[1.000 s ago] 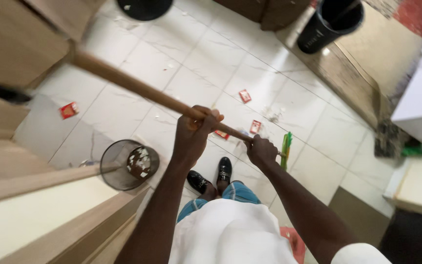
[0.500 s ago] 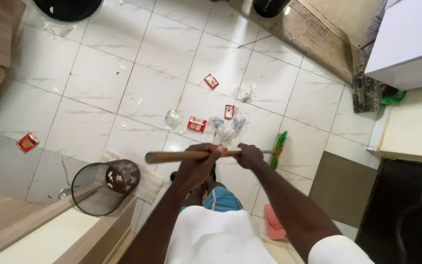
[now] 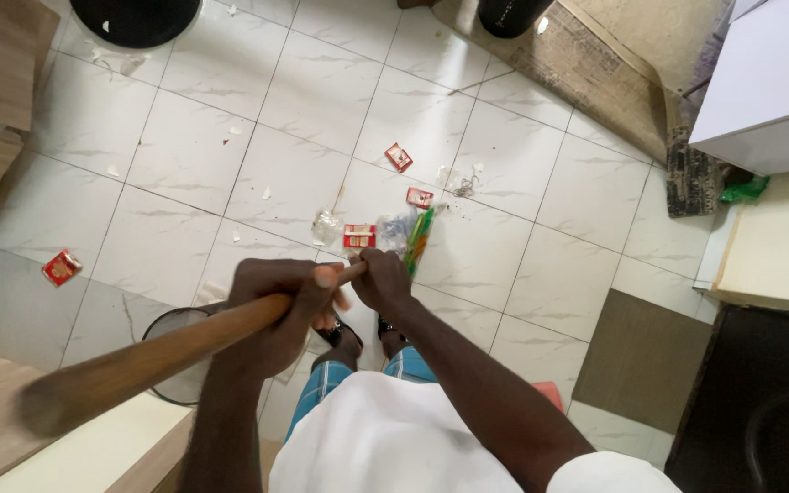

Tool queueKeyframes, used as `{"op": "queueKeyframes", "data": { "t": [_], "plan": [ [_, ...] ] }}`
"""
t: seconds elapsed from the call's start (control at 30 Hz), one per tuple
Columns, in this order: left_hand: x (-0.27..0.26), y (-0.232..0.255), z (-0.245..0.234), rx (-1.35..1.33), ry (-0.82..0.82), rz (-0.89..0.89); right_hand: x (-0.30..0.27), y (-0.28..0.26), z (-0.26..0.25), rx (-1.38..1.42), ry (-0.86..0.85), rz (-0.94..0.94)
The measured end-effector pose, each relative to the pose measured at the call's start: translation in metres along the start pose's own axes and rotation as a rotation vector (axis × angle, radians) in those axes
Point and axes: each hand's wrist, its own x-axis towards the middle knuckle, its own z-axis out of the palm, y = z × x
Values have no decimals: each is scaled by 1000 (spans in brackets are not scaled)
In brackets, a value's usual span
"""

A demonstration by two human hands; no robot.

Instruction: The person sweeps debris from a tiled floor into a pile using a broom, moving around a room with a bed, fan, and trash bin.

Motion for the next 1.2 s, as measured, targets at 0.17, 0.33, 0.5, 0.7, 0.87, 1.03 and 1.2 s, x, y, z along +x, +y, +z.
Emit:
{"op": "queueKeyframes", "data": {
  "t": [0.17, 0.33, 0.5, 0.7, 0.87, 1.03, 1.2],
  "plan": [
    [-10, -13, -14, -166, 71, 106, -4, -9, -13, -63, -7, -8],
    [6, -54, 0, -203, -44, 77, -9, 38, -2, -197, -122, 151],
    [-6, -66, -45, -158, -124, 42, -9, 18, 58, -148, -43, 202],
    [-29, -45, -121, -54, -100, 136, 18, -76, 108, -1, 22, 103],
    [-38, -33, -162, -104, -136, 136, 14, -122, 110, 47, 101, 44],
    [-30, -56, -162, -294, -259, 219, -18, -94, 101, -214, 69, 246],
    [-32, -96, -134, -221, -338, 28, -63, -52, 103, -183, -54, 440]
  ]
}}
